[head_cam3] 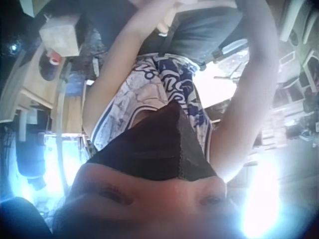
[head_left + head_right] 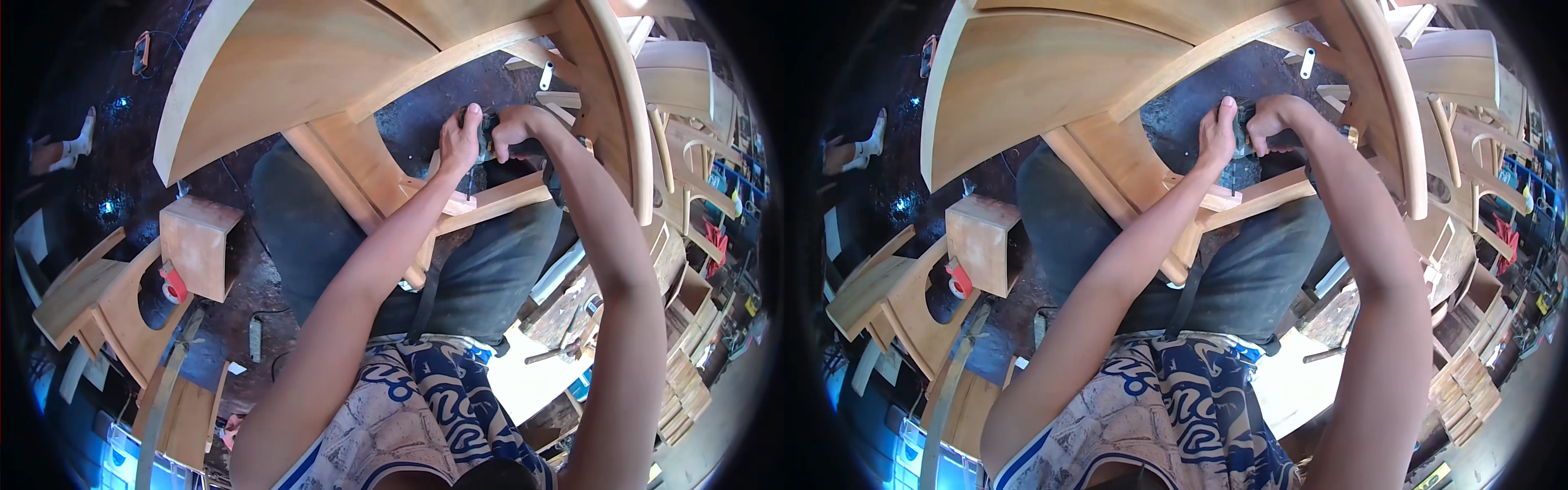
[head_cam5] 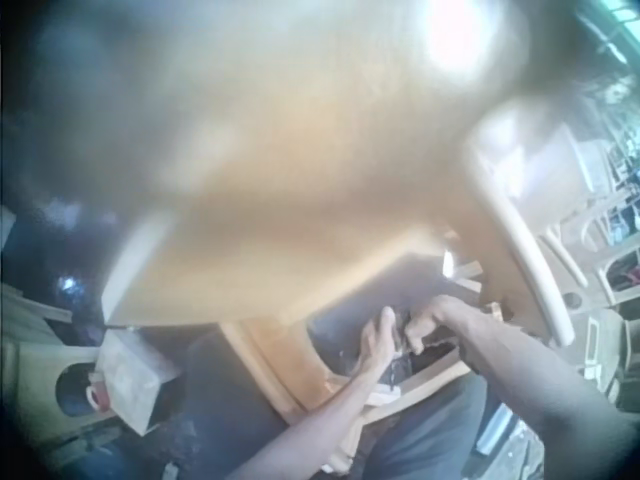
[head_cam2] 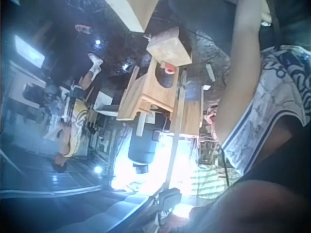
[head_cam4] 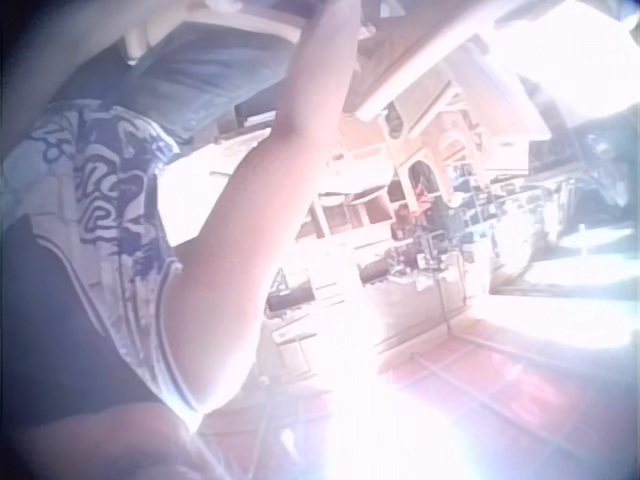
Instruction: The person drills into a wooden block with a power drill, applies glue from a bottle, spreads it using a wooden stick, and attaches the block to a wooden chair frame using the drill before drilling into a second wooden block.
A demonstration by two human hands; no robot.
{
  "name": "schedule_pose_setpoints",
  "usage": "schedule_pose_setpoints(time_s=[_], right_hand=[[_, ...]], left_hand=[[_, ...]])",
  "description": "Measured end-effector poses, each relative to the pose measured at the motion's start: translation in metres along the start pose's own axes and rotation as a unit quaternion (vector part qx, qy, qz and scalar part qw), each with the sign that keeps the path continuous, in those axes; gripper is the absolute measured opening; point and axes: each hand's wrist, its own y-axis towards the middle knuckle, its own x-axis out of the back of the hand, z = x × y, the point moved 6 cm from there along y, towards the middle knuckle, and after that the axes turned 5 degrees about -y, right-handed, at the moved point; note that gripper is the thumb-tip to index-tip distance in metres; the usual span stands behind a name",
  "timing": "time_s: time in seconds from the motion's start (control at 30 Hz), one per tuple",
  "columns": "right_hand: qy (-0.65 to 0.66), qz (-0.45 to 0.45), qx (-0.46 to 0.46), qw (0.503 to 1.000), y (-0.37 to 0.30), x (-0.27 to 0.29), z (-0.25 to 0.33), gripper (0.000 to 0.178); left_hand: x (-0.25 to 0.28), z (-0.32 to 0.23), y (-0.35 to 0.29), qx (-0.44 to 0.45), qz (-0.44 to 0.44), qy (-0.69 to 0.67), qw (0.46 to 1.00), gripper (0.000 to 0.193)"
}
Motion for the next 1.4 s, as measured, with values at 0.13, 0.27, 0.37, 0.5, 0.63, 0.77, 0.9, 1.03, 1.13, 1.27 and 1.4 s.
schedule_pose_setpoints(time_s=[0.13, 0.27, 0.37, 0.5, 0.63, 0.77, 0.9, 1.03, 1.13, 1.27, 1.4], right_hand=[[-0.06, -0.094, 0.057, 0.992, -0.016, 0.001, 0.005, 0.026], [-0.175, -0.264, 0.026, 0.948, -0.039, -0.004, 0.009, 0.041], [-0.24, -0.317, 0.044, 0.917, -0.043, -0.008, 0.011, 0.05], [-0.245, -0.343, 0.073, 0.904, -0.043, -0.005, 0.016, 0.04], [-0.249, -0.357, 0.088, 0.896, -0.035, -0.006, 0.019, 0.034], [-0.252, -0.369, 0.084, 0.891, -0.028, -0.008, 0.018, 0.034], [-0.235, -0.368, 0.08, 0.896, -0.034, -0.007, 0.02, 0.033], [-0.235, -0.354, 0.082, 0.901, -0.033, -0.01, 0.022, 0.036], [-0.233, -0.332, 0.075, 0.911, -0.025, -0.011, 0.015, 0.042], [-0.249, -0.304, 0.094, 0.915, -0.03, -0.005, 0.01, 0.04], [-0.223, -0.357, 0.08, 0.903, -0.072, -0.013, -0.005, 0.034]], left_hand=[[-0.003, -0.005, -0.002, -0.008, -0.01, 0.004, 1.0, 0.064], [-0.001, -0.003, -0.001, 0.001, -0.029, 0.049, 0.998, 0.064], [-0.003, 0.004, 0.0, 0.029, -0.028, 0.033, 0.999, 0.067], [-0.002, 0.006, 0.002, 0.003, -0.057, 0.017, 0.998, 0.067], [0.002, 0.008, 0.001, 0.005, -0.083, 0.002, 0.997, 0.067], [0.003, 0.005, 0.0, 0.014, -0.074, 0.035, 0.997, 0.067], [0.003, 0.005, 0.003, -0.004, -0.067, 0.036, 0.997, 0.065], [0.005, 0.009, -0.001, -0.003, -0.068, 0.015, 0.998, 0.064], [0.003, 0.011, 0.0, 0.019, -0.041, 0.036, 0.998, 0.065], [0.004, 0.018, 0.003, 0.013, -0.024, 0.054, 0.998, 0.07], [0.003, 0.026, 0.009, 0.031, 0.0, -0.17, 0.985, 0.086]])
